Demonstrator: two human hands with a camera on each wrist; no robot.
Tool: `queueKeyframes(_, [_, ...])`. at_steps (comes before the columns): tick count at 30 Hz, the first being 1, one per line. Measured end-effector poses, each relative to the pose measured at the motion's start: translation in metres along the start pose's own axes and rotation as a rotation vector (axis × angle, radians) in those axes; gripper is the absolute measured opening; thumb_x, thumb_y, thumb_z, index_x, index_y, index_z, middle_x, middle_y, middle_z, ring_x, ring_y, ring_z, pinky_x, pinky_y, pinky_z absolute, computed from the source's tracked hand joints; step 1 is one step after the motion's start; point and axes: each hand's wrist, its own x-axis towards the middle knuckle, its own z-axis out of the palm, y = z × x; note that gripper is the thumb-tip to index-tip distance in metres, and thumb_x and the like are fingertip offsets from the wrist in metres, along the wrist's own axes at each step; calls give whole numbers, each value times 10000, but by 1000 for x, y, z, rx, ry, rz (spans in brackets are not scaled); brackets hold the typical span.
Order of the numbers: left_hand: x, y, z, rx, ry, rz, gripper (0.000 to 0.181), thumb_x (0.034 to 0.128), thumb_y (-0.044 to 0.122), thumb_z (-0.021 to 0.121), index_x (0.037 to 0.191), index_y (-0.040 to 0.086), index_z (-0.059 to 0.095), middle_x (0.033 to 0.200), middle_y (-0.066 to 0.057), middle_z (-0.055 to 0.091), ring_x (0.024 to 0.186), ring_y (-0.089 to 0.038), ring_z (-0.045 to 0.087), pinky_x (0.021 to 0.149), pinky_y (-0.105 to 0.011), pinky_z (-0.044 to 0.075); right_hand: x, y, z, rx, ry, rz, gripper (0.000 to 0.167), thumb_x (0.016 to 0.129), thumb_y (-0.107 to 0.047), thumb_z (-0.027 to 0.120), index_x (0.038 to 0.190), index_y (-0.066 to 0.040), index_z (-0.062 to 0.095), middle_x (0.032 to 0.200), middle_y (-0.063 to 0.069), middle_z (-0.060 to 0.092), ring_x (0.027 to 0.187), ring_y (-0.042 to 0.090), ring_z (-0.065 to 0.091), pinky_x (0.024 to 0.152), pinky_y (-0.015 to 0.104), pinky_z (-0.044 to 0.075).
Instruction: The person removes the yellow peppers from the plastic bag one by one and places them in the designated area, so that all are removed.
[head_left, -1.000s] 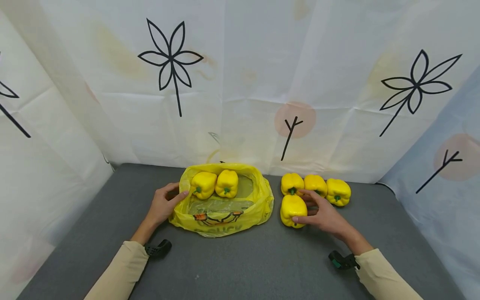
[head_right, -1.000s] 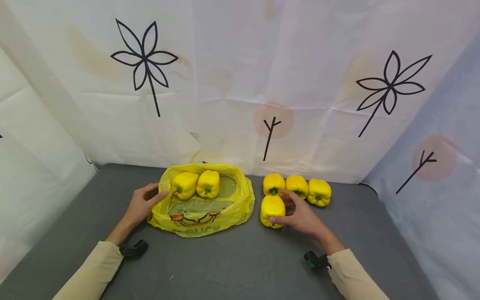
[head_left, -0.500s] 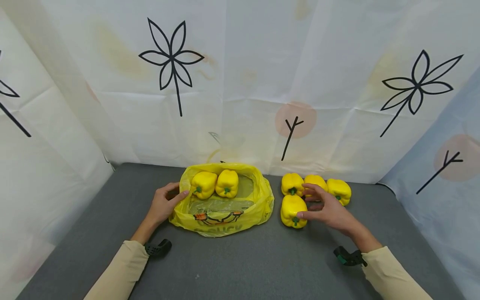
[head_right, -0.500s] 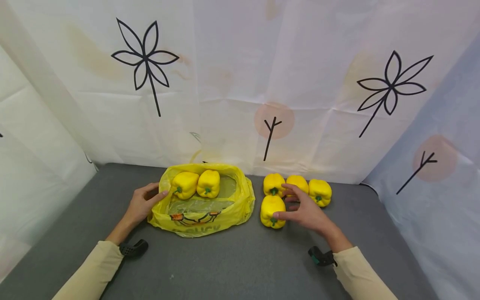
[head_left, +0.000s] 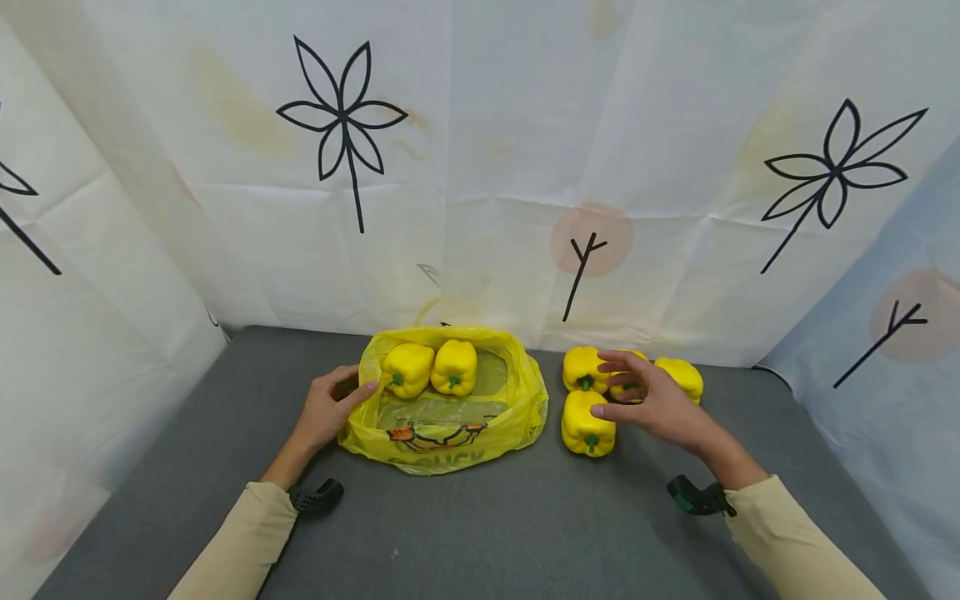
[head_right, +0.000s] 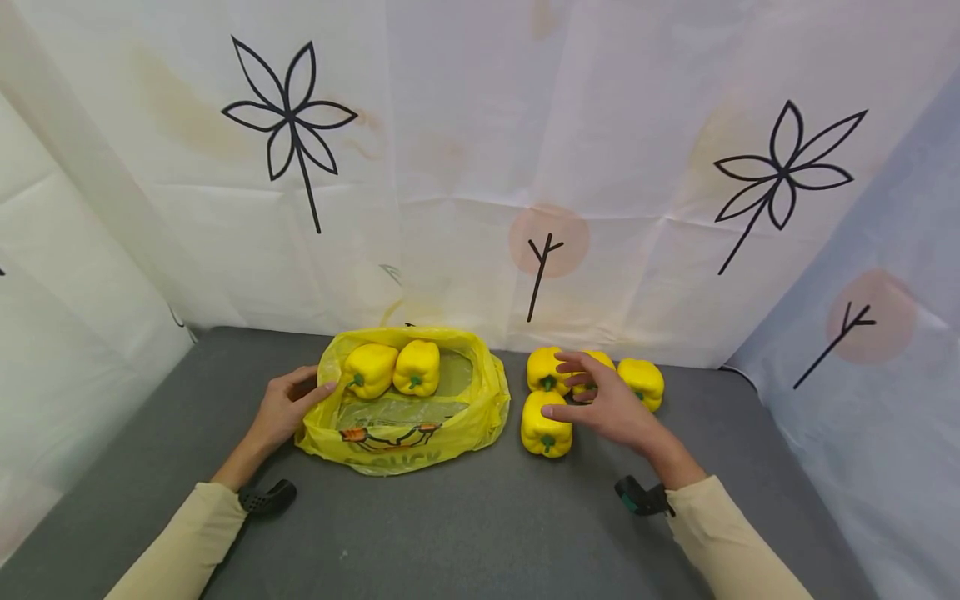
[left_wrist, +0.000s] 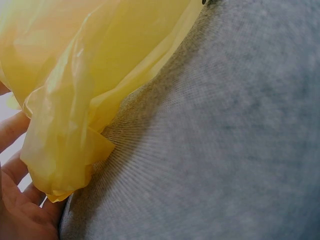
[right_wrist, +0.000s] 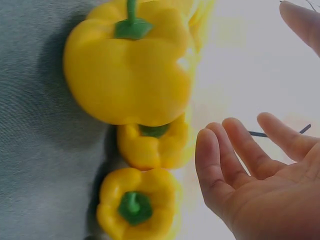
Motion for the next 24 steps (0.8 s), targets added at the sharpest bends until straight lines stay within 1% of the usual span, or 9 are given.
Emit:
queueKeyframes(2, [0, 1, 0, -2, 0, 4, 352, 995, 103, 665, 1318, -35, 647, 1132, -173, 655, 926, -87, 653, 781, -207, 540, 2, -3, 0, -4, -2, -15, 797, 907, -294, 797, 1542, -42, 385, 1459, 214, 485, 1276, 449, 498, 1023, 616, 424])
queueKeyframes(6, [0, 2, 1, -6, -3, 7, 355, 997, 110, 665, 1318, -38, 646, 1136, -182, 657, 929, -90, 653, 780, -204, 540, 9, -11, -1, -1, -9, -28, 747, 900, -301, 804, 1509, -69, 439, 1426, 204, 521, 1251, 437, 524, 1032, 618, 418])
queueKeyframes(9, [0, 1, 1, -6, -1, 7, 351, 996, 113, 667, 1312, -38, 651, 1131, -179, 660, 925, -90, 654, 776, -204, 541, 16, -15, 0, 3, -17, -26, 724, 893, -314, 810, 1491, -94, 466, 1401, 189, 547, 1238, 421, 536, 1028, 595, 432])
queueKeyframes(14, [1, -3, 0, -3, -5, 7, 349, 999, 114, 662, 1316, -31, 649, 1130, -176, 654, 921, -79, 654, 778, -208, 542, 26, -21, 2, 16, -32, -30, 670, 899, -297, 805, 1459, -81, 506, 1382, 174, 568, 1226, 398, 555, 1026, 559, 449])
queueKeyframes(18, [0, -3, 0, -12, -12, 5, 355, 1000, 114, 661, 1327, -25, 645, 1138, -182, 651, 926, -78, 653, 781, -209, 542, 31, -26, 4, 24, -44, -45, 619, 903, -292, 801, 1428, -89, 543, 1361, 162, 588, 1208, 378, 580, 1002, 527, 481])
queueKeyframes(21, [0, -2, 0, -14, -8, 8, 352, 997, 107, 663, 1321, -30, 646, 1133, -182, 654, 924, -79, 655, 778, -207, 542, 35, -29, 4, 22, -51, -50, 626, 897, -324, 804, 1422, -96, 549, 1327, 128, 610, 1198, 360, 589, 989, 508, 497])
queueKeyframes(24, [0, -1, 0, -6, -4, 11, 349, 998, 108, 663, 1315, -38, 647, 1124, -176, 656, 920, -78, 655, 775, -205, 542, 40, -31, 5, 32, -58, -56, 638, 903, -324, 799, 1435, -92, 534, 1315, 113, 617, 1203, 359, 584, 986, 495, 503])
